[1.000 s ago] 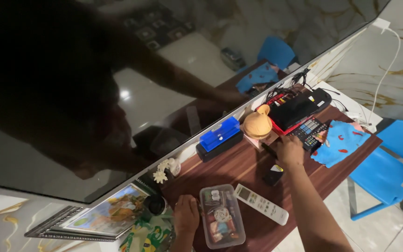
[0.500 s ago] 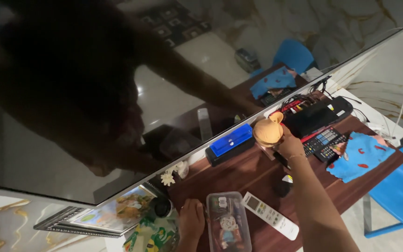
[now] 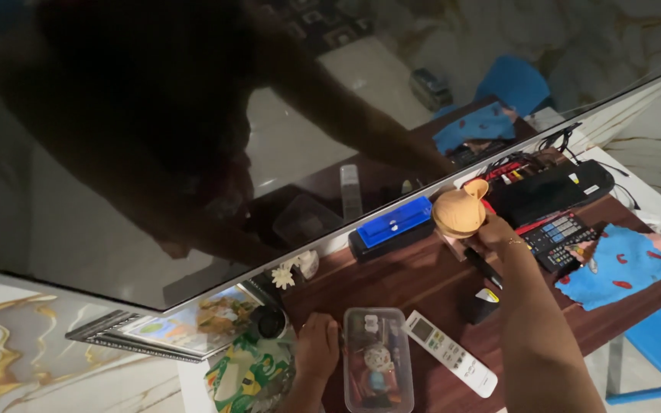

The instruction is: Tidying up small toys and objects from a TV stand and organizing them on a small table.

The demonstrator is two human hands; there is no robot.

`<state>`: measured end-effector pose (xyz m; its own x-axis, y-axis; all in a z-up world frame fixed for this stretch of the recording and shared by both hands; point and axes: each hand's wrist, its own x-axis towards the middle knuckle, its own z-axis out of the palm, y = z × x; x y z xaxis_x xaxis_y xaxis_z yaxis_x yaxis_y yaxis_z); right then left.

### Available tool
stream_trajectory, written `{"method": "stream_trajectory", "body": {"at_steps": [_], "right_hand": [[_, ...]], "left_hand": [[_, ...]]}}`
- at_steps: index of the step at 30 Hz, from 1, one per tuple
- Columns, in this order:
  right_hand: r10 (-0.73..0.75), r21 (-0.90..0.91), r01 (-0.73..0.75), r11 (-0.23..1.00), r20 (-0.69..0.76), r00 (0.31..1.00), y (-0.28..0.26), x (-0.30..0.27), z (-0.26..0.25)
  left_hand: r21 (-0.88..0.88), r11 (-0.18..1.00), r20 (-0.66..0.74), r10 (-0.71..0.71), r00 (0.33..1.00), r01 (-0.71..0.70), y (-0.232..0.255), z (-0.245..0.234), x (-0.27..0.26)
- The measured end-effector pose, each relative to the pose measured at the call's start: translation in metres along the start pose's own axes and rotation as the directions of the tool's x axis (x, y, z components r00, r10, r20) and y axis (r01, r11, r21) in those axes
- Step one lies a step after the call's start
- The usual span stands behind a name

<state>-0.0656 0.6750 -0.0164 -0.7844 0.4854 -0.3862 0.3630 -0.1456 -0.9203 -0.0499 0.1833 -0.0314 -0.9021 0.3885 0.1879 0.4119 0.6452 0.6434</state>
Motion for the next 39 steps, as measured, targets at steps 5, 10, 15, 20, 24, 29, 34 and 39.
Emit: {"method": "stream_trajectory", "body": {"at_steps": [5,10,15,20,24,29,34,39], "right_hand": [[-0.183,-0.483,0.098,0.87,-0.132,0.974,0.009,0.008,-0.01],[-0.365,-0.783,0.057,0.619,-0.223,0.904,0.015,0.006,-0.009],[-0.38,-0.84,-0.059,0.54,-0.306,0.873,0.02,-0.014,-0.014],[-0.431,-0.551,0.182,0.814,-0.364,0.826,0.007,-0.135,0.027],[-0.009,0.506,0.077,0.859,-0.136,0.991,0.021,-0.231,0.074],[0.213,-0.076,-0.212,0.974,0.005,0.977,0.084,-0.294,0.121],[-0.192,-0.692,0.224,0.686,0.125,0.973,0.143,-0.294,0.139],[-0.244,-0.942,0.254,0.221,0.199,0.949,0.117,-0.27,0.124]], "left_hand": [[-0.007,0.999,-0.068,0.033,0.997,-0.033,0.0,-0.001,-0.002],[0.021,0.998,-0.111,0.063,0.992,-0.061,0.0,0.004,-0.002],[0.009,0.997,-0.096,0.074,0.993,-0.074,0.002,-0.003,-0.004],[-0.027,0.996,-0.091,0.087,0.992,-0.09,0.01,-0.013,-0.004],[-0.101,0.979,-0.164,0.159,0.974,-0.177,-0.011,0.001,-0.004],[-0.179,0.983,-0.22,-0.085,0.972,0.046,-0.051,0.057,0.022],[-0.249,0.96,-0.348,-0.211,0.914,0.127,-0.03,0.066,0.057],[-0.395,0.913,-0.303,-0.231,0.924,0.099,-0.006,0.055,0.082]]}}
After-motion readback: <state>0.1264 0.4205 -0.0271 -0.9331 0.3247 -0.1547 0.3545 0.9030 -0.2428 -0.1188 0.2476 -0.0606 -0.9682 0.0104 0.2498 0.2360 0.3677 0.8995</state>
